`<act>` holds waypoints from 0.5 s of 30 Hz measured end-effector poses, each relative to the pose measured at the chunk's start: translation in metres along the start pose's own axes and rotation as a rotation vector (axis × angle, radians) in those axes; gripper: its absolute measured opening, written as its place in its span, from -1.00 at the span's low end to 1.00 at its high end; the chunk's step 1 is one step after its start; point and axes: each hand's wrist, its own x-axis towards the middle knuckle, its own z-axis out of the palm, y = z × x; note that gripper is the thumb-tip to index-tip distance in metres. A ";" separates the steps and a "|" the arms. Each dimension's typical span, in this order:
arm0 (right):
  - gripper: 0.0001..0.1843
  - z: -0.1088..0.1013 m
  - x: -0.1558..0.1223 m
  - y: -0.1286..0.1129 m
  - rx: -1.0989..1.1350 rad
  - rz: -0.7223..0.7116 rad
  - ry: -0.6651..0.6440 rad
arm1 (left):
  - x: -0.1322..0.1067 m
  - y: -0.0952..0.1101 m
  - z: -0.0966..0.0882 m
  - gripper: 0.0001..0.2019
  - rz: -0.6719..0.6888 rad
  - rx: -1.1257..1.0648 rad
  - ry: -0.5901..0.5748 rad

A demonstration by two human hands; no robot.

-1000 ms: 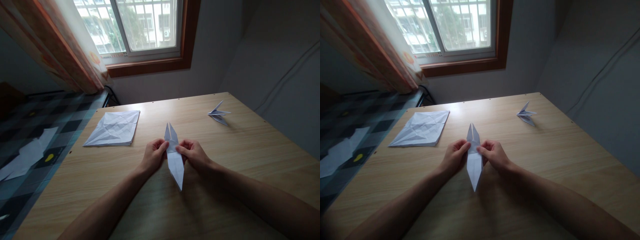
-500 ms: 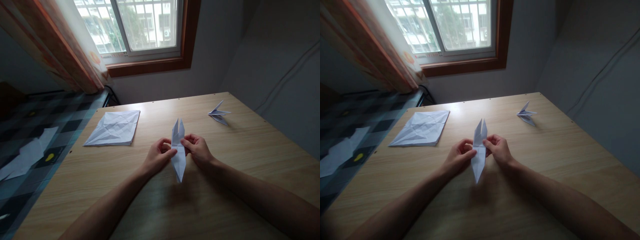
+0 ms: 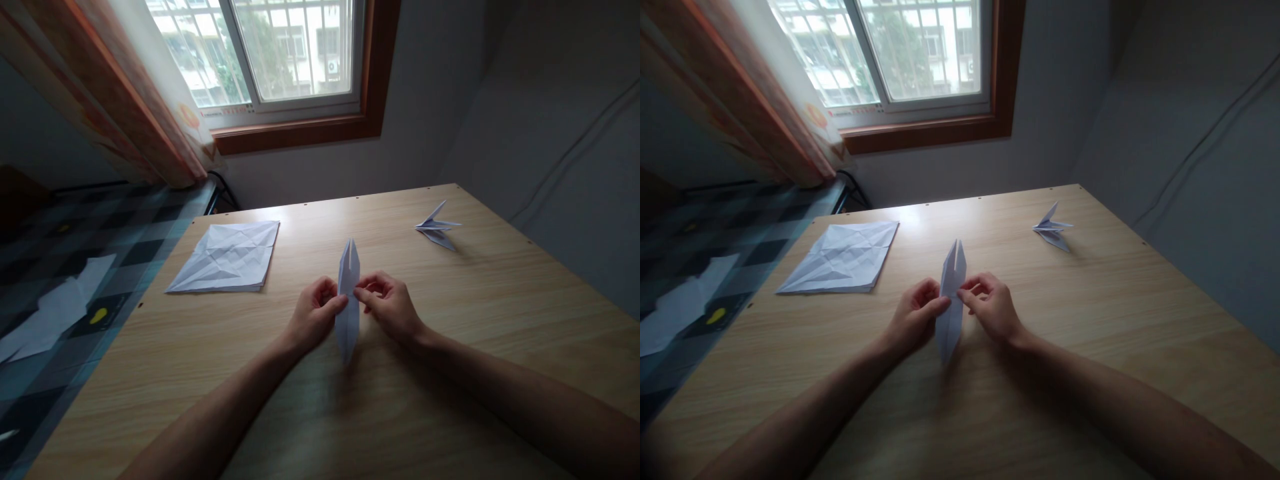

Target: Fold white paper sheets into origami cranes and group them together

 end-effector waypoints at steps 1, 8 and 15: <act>-0.75 0.000 -0.001 0.000 -0.016 -0.009 -0.015 | -0.001 0.001 0.000 -0.66 0.023 0.022 -0.007; -0.62 0.000 -0.002 -0.010 0.059 -0.019 -0.097 | -0.005 0.007 0.000 -0.74 0.223 0.307 -0.054; -0.61 -0.001 0.002 -0.007 0.101 0.071 -0.068 | -0.001 0.001 -0.001 -0.81 0.245 0.223 -0.016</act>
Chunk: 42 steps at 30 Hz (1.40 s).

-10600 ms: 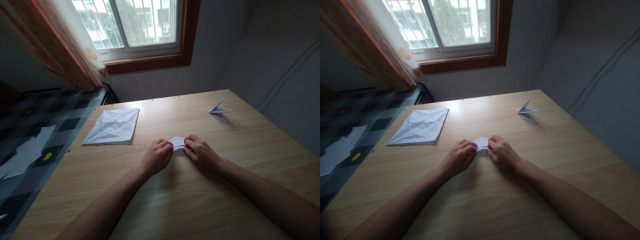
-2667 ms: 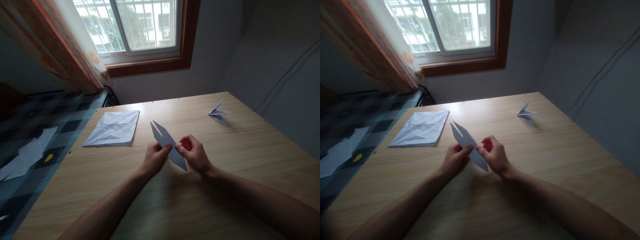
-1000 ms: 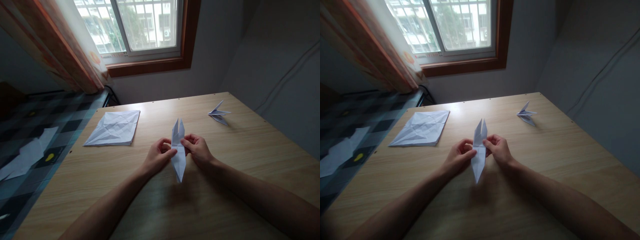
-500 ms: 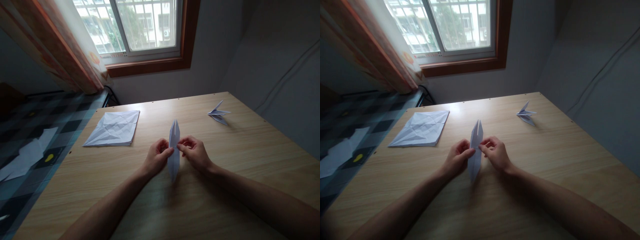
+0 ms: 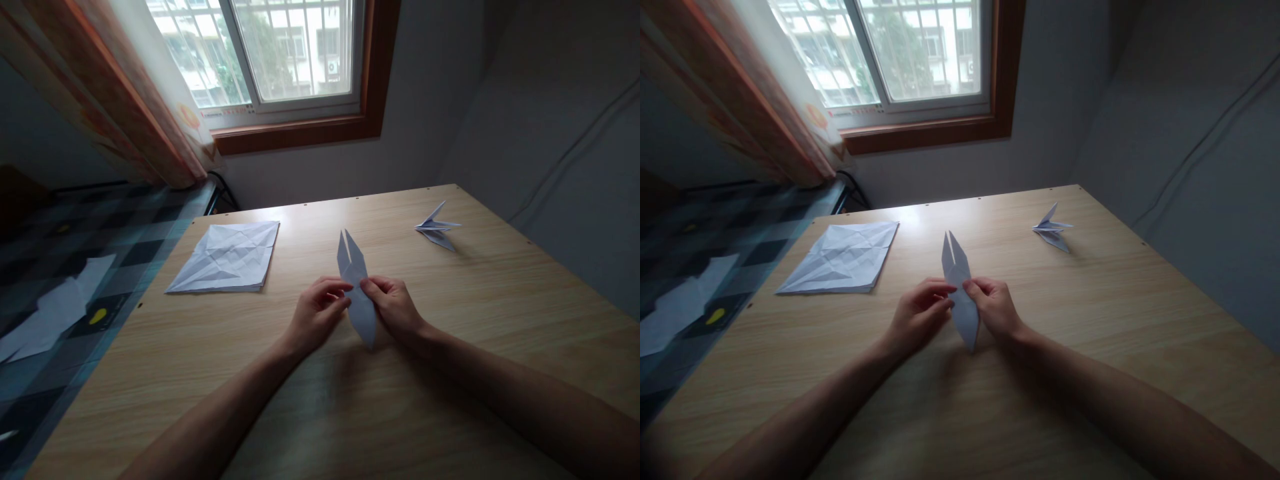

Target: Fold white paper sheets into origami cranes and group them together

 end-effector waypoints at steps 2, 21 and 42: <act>-0.63 0.000 0.000 0.000 0.009 0.027 0.001 | 0.001 0.001 0.000 -0.85 -0.018 -0.007 0.069; -0.59 -0.016 0.002 0.005 -0.635 -0.435 0.041 | 0.003 0.002 -0.006 -0.83 0.113 0.635 -0.021; -0.65 -0.050 0.009 -0.003 -0.795 -0.567 -0.516 | 0.001 0.007 -0.016 -0.78 0.217 0.835 -0.269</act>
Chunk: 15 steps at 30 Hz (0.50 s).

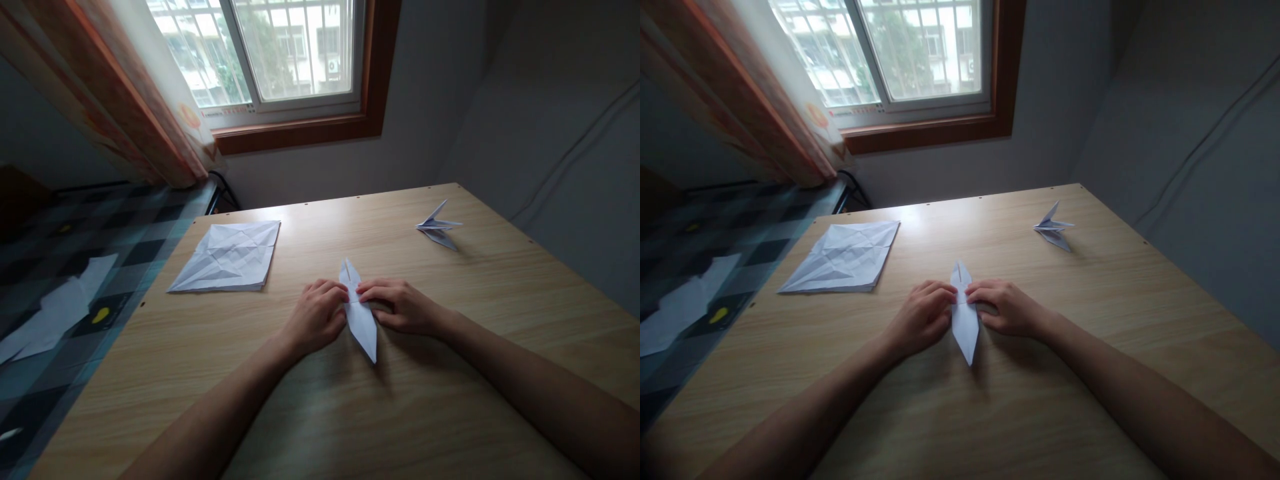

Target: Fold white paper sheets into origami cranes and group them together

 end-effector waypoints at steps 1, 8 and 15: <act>-0.65 0.000 0.000 0.000 0.009 0.005 0.002 | 0.000 0.000 0.000 -0.80 -0.004 -0.010 0.006; -0.59 -0.001 0.001 -0.001 0.022 0.036 0.013 | 0.000 -0.002 0.002 -0.66 -0.006 -0.013 0.025; -0.71 0.000 0.000 0.002 0.023 0.006 0.012 | 0.000 0.000 -0.001 -0.72 -0.024 -0.002 0.002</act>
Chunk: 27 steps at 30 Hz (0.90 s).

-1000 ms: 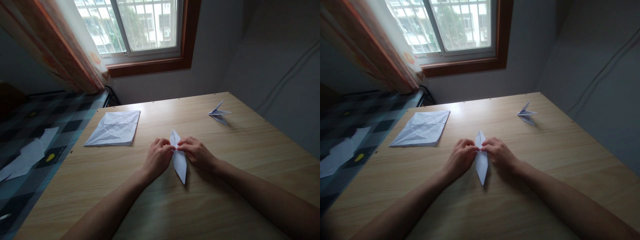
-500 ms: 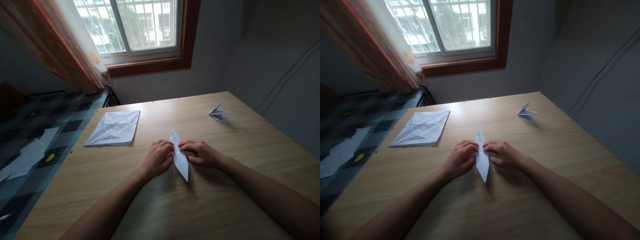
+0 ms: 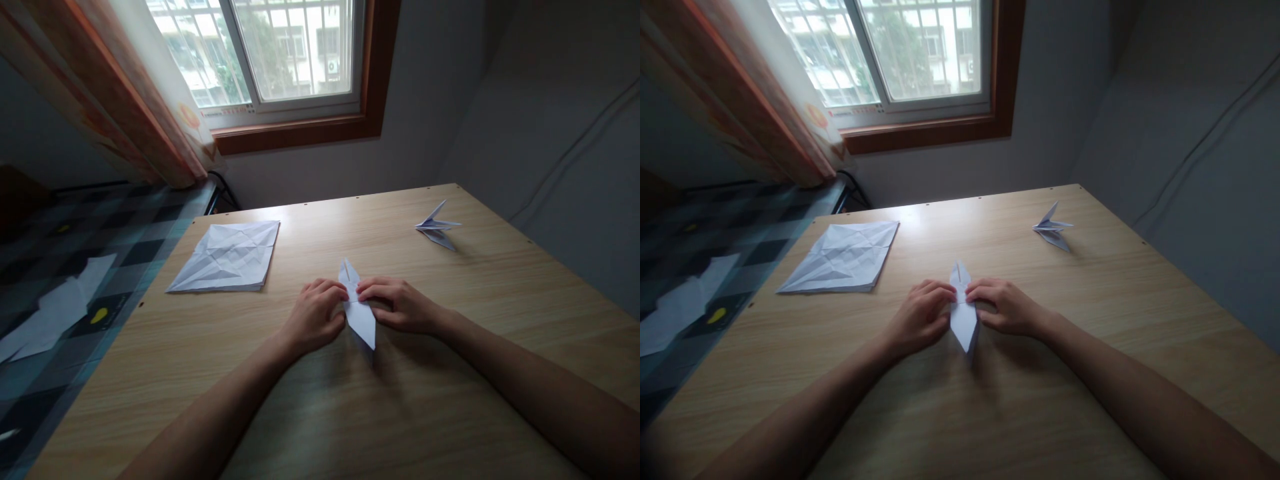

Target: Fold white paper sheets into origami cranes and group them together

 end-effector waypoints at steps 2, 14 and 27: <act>-0.72 0.000 0.000 0.000 0.017 0.008 0.011 | 0.000 0.000 0.000 -0.75 0.000 -0.013 0.012; -0.66 0.011 0.015 -0.010 0.058 0.274 0.186 | 0.006 -0.006 0.007 -0.85 -0.030 -0.083 0.174; -0.23 0.024 0.015 0.000 -0.144 0.242 0.282 | 0.005 -0.002 0.012 -0.78 -0.130 0.265 0.217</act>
